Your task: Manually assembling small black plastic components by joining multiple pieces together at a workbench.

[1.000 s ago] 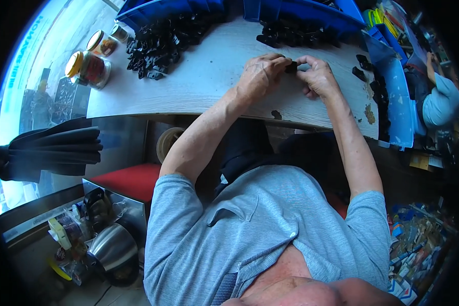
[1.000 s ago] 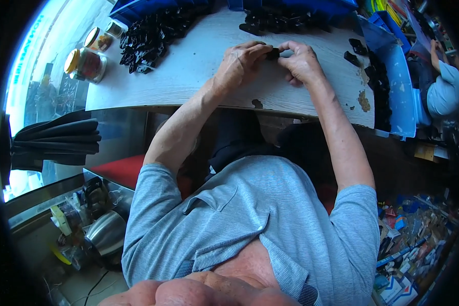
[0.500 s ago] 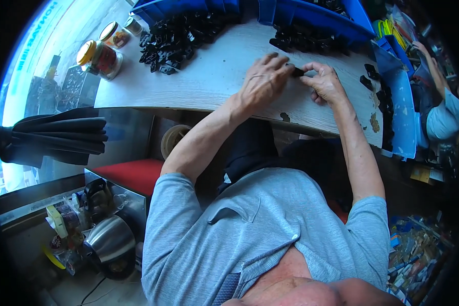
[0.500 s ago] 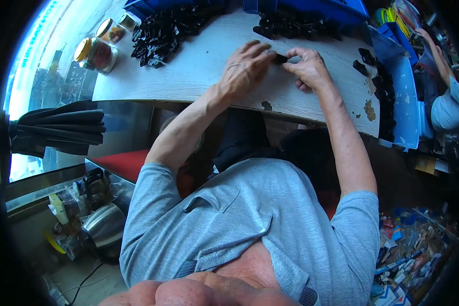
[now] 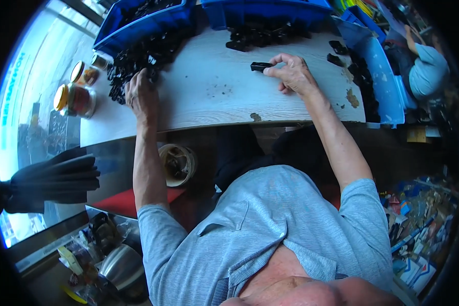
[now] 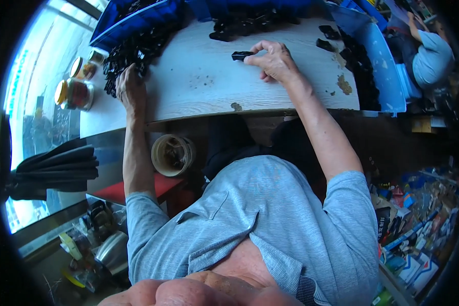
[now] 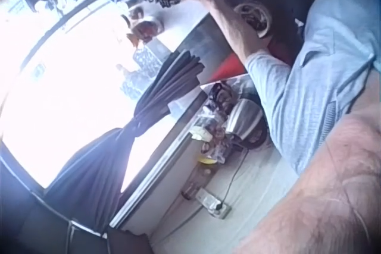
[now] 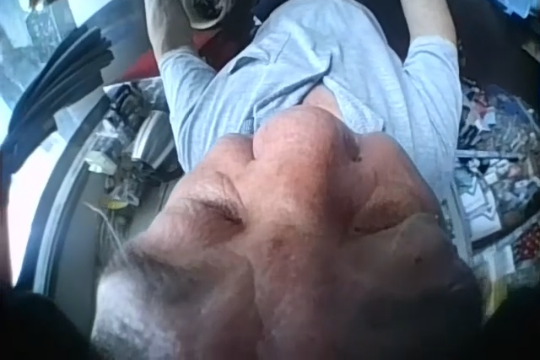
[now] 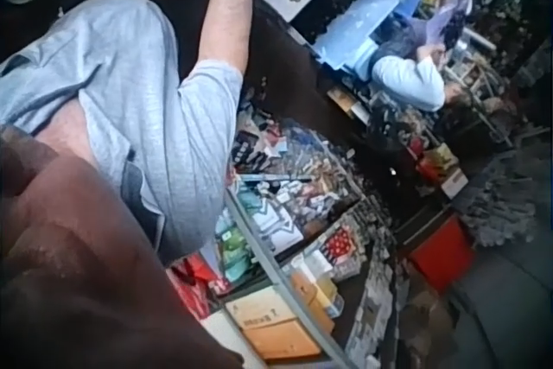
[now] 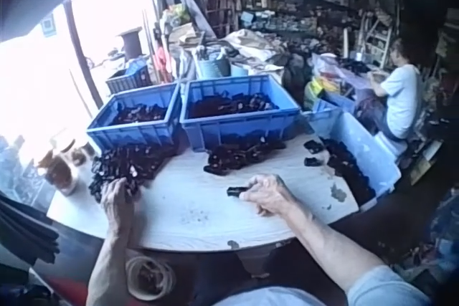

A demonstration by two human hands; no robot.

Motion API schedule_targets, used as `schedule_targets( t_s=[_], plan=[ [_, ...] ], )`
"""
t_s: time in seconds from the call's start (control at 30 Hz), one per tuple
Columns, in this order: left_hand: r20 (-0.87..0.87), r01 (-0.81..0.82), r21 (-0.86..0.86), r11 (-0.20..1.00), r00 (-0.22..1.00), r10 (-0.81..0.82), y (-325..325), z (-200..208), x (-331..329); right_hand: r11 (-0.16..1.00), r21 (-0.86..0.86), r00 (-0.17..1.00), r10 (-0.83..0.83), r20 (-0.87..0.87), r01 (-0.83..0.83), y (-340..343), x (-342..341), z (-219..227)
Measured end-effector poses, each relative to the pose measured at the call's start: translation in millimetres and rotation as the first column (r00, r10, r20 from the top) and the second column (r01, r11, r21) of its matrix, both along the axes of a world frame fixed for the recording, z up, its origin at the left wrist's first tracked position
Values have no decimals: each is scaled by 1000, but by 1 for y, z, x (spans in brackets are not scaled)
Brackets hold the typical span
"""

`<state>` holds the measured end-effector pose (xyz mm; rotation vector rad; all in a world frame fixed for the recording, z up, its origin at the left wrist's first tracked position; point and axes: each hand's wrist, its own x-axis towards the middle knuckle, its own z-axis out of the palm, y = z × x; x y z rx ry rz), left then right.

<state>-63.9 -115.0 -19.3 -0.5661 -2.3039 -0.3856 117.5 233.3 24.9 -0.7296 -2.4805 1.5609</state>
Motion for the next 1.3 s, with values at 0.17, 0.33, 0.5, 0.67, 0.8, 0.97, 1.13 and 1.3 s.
schedule_targets(
  t_s=[0.17,0.33,0.5,0.67,0.8,0.97,1.13,1.3],
  plan=[
    [-79,222,95,970,973,-215,37,10,20,953,-298,997,-67,-32,54,13,7,6],
    [288,395,-66,916,887,-362,83,9,59,905,-392,974,-211,-79,165,47,18,1],
    [214,404,42,914,890,-403,75,-1,48,776,-371,811,-578,-95,510,111,30,-4],
    [133,356,103,929,921,-367,66,11,59,642,-286,647,-757,-92,711,161,47,-5],
    [247,362,-23,932,905,-346,58,6,58,624,-237,629,-775,-60,745,167,53,1],
    [182,372,-14,928,914,-363,77,2,59,776,-153,770,-629,-107,612,143,39,9],
    [212,350,45,936,912,-352,89,0,57,849,40,850,-524,-62,526,140,11,7],
    [217,364,-42,931,912,-347,96,2,57,840,246,866,-500,6,484,151,-2,2]
  ],
)
